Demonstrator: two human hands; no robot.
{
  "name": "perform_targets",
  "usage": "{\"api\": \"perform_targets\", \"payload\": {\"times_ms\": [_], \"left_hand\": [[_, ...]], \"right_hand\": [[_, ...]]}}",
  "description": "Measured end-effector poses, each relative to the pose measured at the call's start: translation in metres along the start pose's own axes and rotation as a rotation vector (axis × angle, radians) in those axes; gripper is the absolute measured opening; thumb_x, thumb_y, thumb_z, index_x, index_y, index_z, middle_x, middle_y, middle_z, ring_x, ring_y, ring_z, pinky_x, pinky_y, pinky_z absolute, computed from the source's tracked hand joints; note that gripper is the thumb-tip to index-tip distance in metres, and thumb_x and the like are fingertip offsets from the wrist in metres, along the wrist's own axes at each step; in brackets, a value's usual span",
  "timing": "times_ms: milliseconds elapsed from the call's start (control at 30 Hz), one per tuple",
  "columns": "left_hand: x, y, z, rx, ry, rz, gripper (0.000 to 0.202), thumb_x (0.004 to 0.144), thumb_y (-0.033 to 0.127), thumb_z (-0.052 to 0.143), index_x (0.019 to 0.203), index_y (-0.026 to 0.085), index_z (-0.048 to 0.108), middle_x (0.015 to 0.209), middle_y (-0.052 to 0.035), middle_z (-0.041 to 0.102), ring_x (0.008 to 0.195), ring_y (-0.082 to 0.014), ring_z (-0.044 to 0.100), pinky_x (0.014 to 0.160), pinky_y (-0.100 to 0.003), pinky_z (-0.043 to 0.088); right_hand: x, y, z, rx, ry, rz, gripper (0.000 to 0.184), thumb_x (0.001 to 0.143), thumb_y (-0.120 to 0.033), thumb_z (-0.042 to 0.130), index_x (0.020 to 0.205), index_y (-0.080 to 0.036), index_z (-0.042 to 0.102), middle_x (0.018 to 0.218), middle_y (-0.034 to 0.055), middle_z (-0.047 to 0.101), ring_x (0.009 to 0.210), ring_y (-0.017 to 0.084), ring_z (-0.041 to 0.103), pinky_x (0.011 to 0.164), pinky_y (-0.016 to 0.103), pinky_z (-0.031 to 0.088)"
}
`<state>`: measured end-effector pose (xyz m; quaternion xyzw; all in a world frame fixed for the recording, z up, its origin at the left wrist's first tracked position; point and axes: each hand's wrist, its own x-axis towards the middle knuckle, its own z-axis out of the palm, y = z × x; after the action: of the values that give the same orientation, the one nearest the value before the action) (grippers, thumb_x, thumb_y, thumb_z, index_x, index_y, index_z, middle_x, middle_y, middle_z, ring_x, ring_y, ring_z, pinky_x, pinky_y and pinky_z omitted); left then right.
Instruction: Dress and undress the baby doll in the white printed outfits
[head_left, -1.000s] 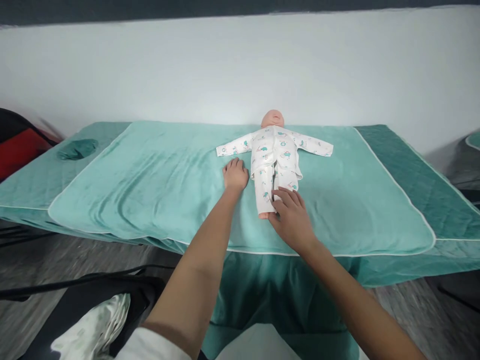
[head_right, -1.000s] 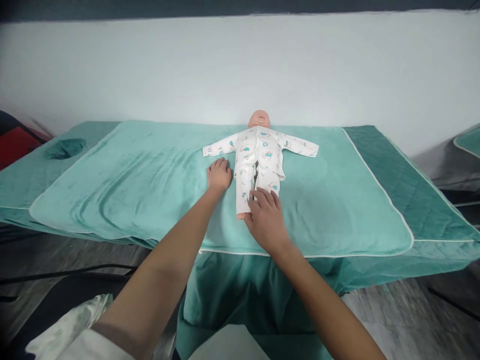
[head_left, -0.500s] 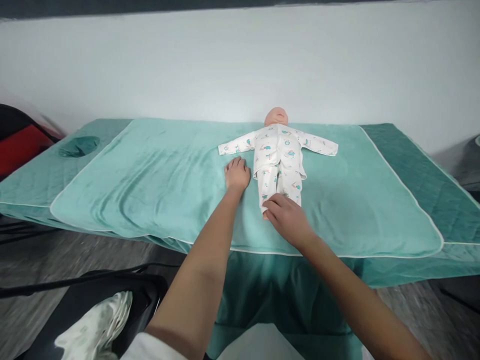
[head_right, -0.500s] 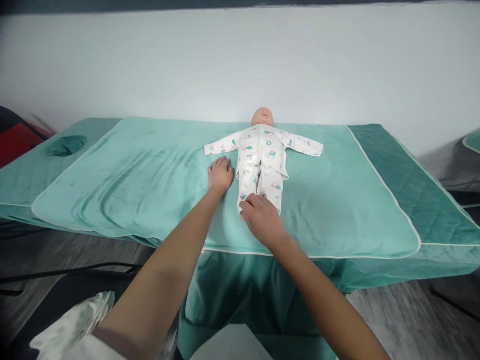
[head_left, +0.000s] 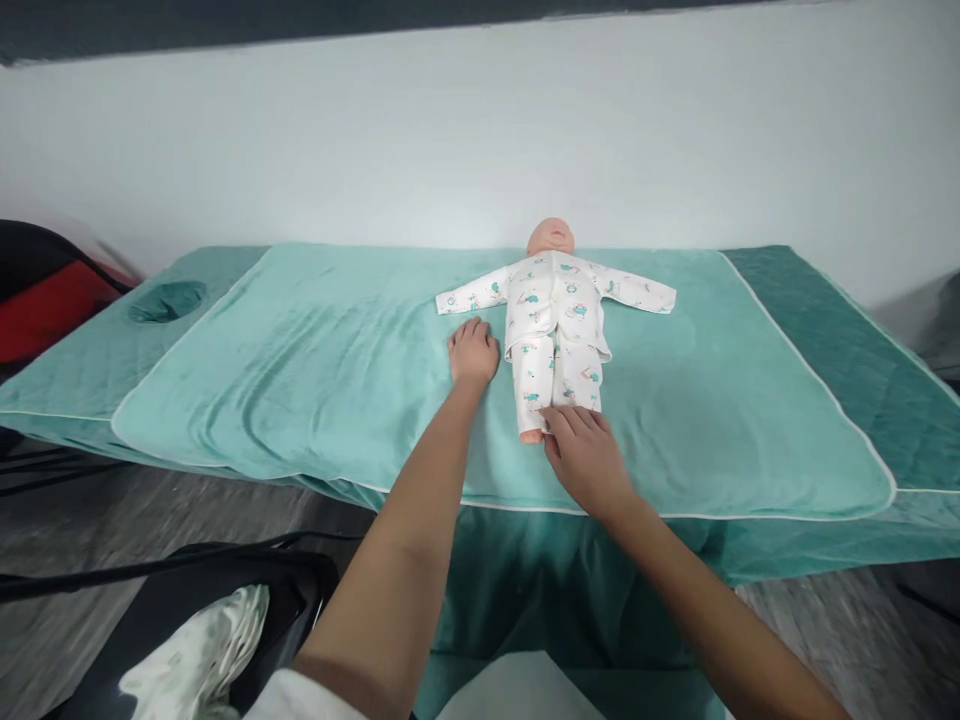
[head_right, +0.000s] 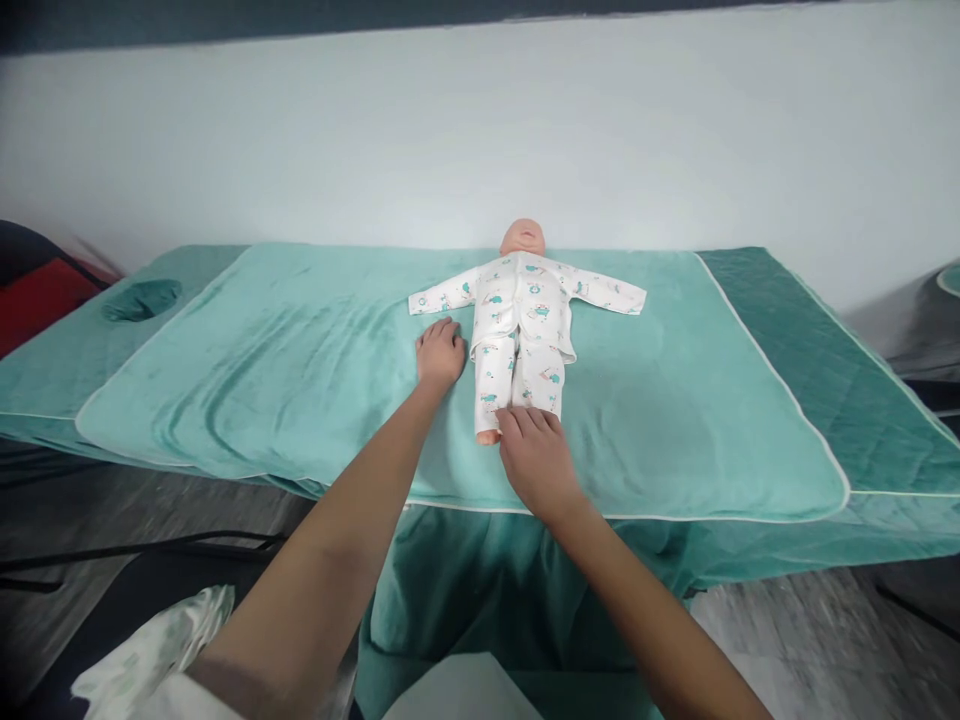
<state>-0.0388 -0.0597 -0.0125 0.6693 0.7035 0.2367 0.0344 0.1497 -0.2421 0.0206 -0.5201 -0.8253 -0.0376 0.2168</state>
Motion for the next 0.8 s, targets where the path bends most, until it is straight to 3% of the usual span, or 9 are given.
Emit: {"api": "perform_targets", "payload": {"times_ms": [167,367,500,700,800], "left_hand": [[0.0,0.0,-0.001,-0.005,-0.008,-0.006,0.046,0.095,0.025,0.036,0.132,0.026,0.063,0.152,-0.0027,0.055,0.144,-0.0231,0.045,0.121,-0.044,0.035],[-0.001,0.001,0.0,-0.009,0.01,-0.002,0.045,0.094,0.025,0.037,0.13,0.024,0.064,0.151,-0.004,0.056,0.143,-0.0246,0.046,0.12,-0.046,0.036],[-0.001,0.0,0.001,-0.009,0.023,0.002,0.045,0.094,0.025,0.037,0.13,0.023,0.065,0.15,-0.0043,0.057,0.142,-0.025,0.046,0.119,-0.046,0.036],[-0.001,0.001,0.0,0.011,0.002,-0.004,0.046,0.095,0.026,0.036,0.132,0.025,0.064,0.152,-0.0032,0.056,0.143,-0.0243,0.045,0.12,-0.045,0.035],[-0.001,0.002,-0.002,0.012,-0.002,-0.011,0.046,0.095,0.026,0.036,0.132,0.026,0.064,0.152,-0.0033,0.056,0.143,-0.0243,0.045,0.12,-0.045,0.035]], "right_hand": [[-0.003,0.001,-0.003,0.093,0.018,-0.025,0.017,0.093,-0.009,0.054,0.106,-0.018,0.061,0.105,0.0074,0.069,0.1,0.025,0.059,0.09,0.039,0.042],[-0.02,0.03,-0.019,0.26,0.167,0.025,0.029,0.099,-0.018,0.054,0.128,-0.018,0.054,0.123,0.0112,0.063,0.115,0.025,0.056,0.097,0.041,0.049],[-0.027,0.046,-0.016,0.239,0.049,0.021,0.04,0.095,-0.015,0.055,0.135,-0.019,0.051,0.131,0.0133,0.057,0.121,0.028,0.053,0.1,0.045,0.05],[-0.022,0.057,0.003,0.241,0.054,0.249,0.023,0.095,-0.023,0.054,0.116,-0.018,0.06,0.112,0.0122,0.063,0.099,0.026,0.062,0.079,0.039,0.054],[-0.017,0.055,-0.003,0.338,0.081,0.261,0.013,0.096,-0.028,0.056,0.104,-0.02,0.062,0.096,0.0065,0.064,0.084,0.021,0.062,0.069,0.032,0.05]]}}
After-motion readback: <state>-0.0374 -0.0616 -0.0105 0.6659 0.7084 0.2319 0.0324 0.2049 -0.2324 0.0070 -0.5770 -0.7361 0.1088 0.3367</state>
